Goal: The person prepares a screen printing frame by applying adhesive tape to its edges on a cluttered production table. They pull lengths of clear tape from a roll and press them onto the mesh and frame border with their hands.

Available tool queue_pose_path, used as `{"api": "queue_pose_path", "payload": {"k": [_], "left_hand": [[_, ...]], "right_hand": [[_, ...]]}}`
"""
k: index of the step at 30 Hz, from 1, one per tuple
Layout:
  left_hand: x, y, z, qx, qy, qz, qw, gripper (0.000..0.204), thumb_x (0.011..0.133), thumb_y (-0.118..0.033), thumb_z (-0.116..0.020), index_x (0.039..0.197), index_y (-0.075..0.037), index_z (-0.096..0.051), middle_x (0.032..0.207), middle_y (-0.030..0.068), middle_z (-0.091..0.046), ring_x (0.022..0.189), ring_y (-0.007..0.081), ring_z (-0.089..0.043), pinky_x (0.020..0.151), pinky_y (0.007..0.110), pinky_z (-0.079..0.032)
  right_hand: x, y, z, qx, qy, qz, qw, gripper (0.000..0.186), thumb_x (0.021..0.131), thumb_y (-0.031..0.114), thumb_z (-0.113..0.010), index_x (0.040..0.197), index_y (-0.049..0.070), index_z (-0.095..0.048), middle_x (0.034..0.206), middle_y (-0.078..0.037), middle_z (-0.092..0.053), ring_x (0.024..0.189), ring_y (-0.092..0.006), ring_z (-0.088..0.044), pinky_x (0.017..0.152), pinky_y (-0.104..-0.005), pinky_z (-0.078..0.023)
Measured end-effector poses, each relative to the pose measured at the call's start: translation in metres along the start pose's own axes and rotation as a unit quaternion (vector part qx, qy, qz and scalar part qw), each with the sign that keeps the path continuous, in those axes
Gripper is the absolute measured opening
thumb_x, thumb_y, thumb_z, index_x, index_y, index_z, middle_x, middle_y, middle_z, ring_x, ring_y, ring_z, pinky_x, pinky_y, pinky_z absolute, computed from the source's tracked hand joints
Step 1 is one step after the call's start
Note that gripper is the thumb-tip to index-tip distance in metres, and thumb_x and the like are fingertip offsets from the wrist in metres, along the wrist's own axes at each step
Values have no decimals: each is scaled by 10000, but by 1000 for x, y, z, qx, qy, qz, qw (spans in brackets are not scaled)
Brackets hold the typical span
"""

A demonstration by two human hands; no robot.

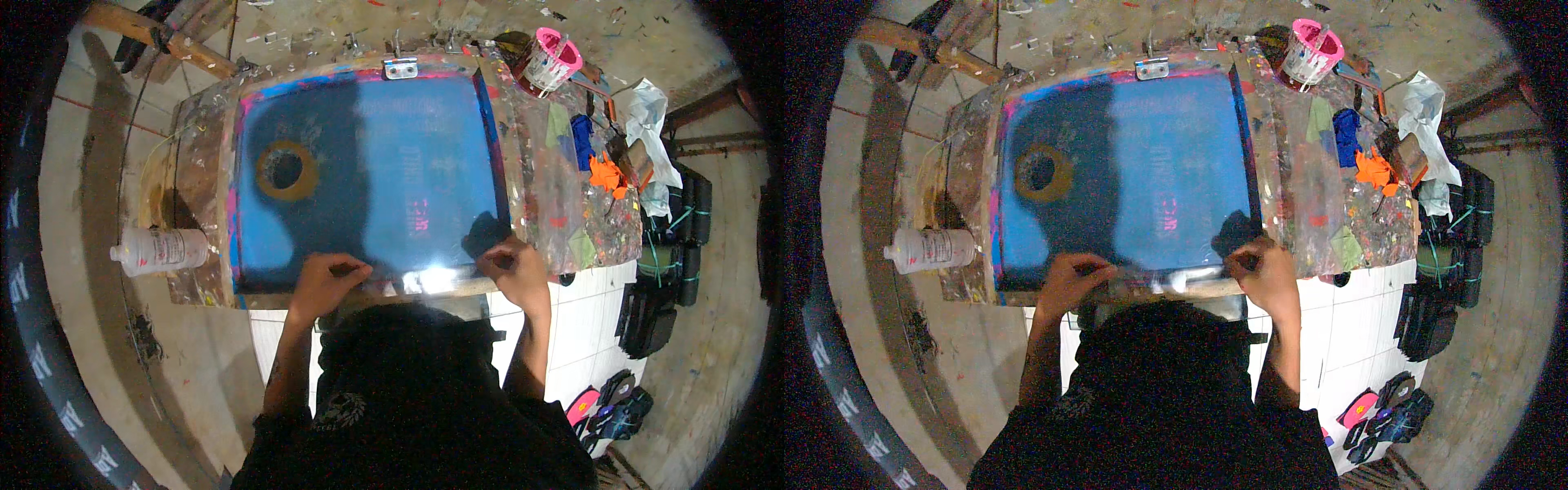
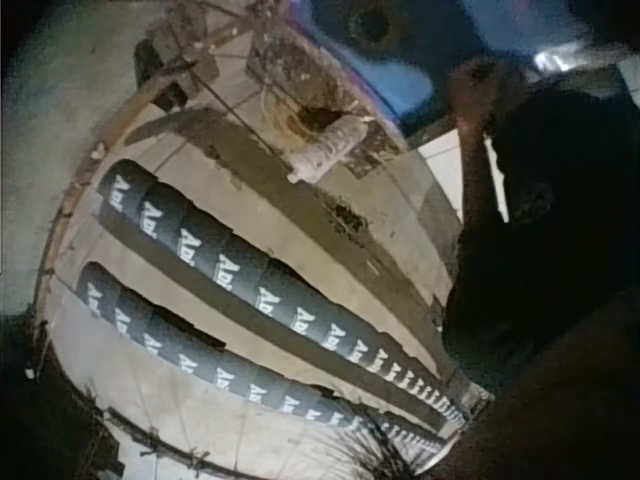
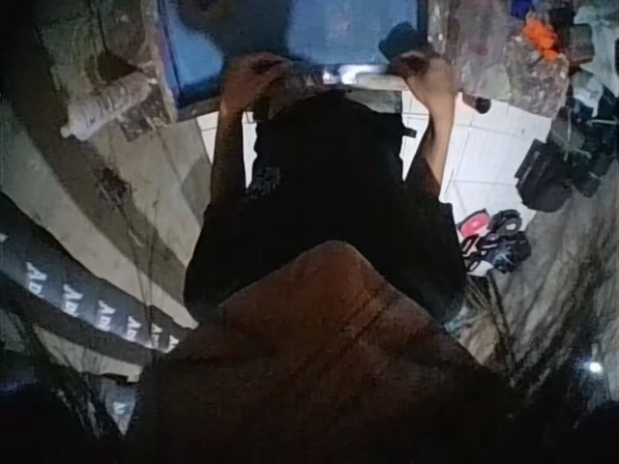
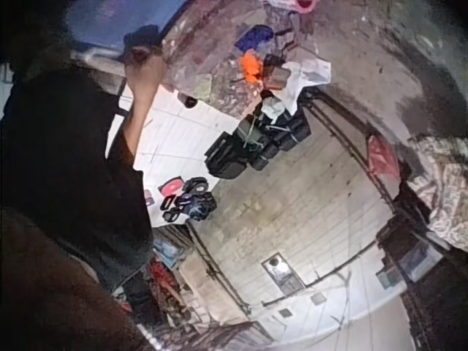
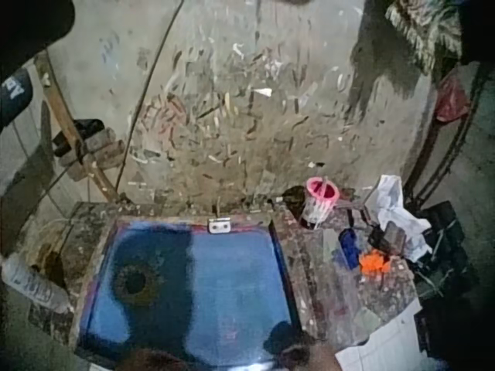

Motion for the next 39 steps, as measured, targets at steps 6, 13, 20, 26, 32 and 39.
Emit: {"api": "queue_pose_path", "payload": {"k": [6,13,20,26,32,39], "left_hand": [[14,13,-8,17,-2,33,999,220,806,-203,-764,901,-5,-749,798,102,-733,738,146,-675,713,300,-521],[18,18,-11,49,-11,72,996,236,766,-248,-817,855,-36,-765,798,85,-733,738,136,-668,719,306,-529],[18,15,-11,74,-20,57,995,227,754,-225,-803,846,-21,-759,799,130,-732,740,204,-705,718,329,-540],[20,16,-15,139,-32,72,987,333,722,-343,-829,796,-32,-737,768,111,-709,715,215,-675,707,348,-532],[20,1,2,275,-15,44,960,410,674,-438,-829,761,-64,-684,767,117,-685,735,279,-672,698,400,-525],[29,-20,19,384,72,-69,918,483,639,-433,-835,883,-52,-665,794,139,-660,767,326,-649,706,433,-504]], "right_hand": [[1,-1,-14,-89,-29,-14,995,114,726,147,-761,794,58,-743,841,-132,-667,735,-266,-664,680,-355,-505],[0,3,-28,-236,-44,-42,970,130,739,219,-765,780,97,-750,913,-116,-673,884,-325,-651,777,-446,-522],[1,4,-31,-272,-40,-70,959,113,743,233,-764,792,132,-758,950,-99,-675,928,-318,-648,809,-444,-530],[3,10,-33,-293,-37,-90,951,119,739,242,-775,783,134,-748,936,-90,-686,916,-300,-658,766,-445,-532],[21,11,-19,-381,46,-4,923,286,683,311,-827,897,156,-717,871,-99,-697,870,-312,-676,726,-431,-529],[44,20,-9,-496,153,77,851,381,663,408,-834,909,147,-706,863,-94,-692,877,-288,-677,724,-413,-527]]}}
Point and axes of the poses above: each hand's wrist, its own x-axis towards the middle knuckle, its own z-axis out of the back of the hand, y = z × x, the point moved 1 cm from there along x, towards the middle knuckle
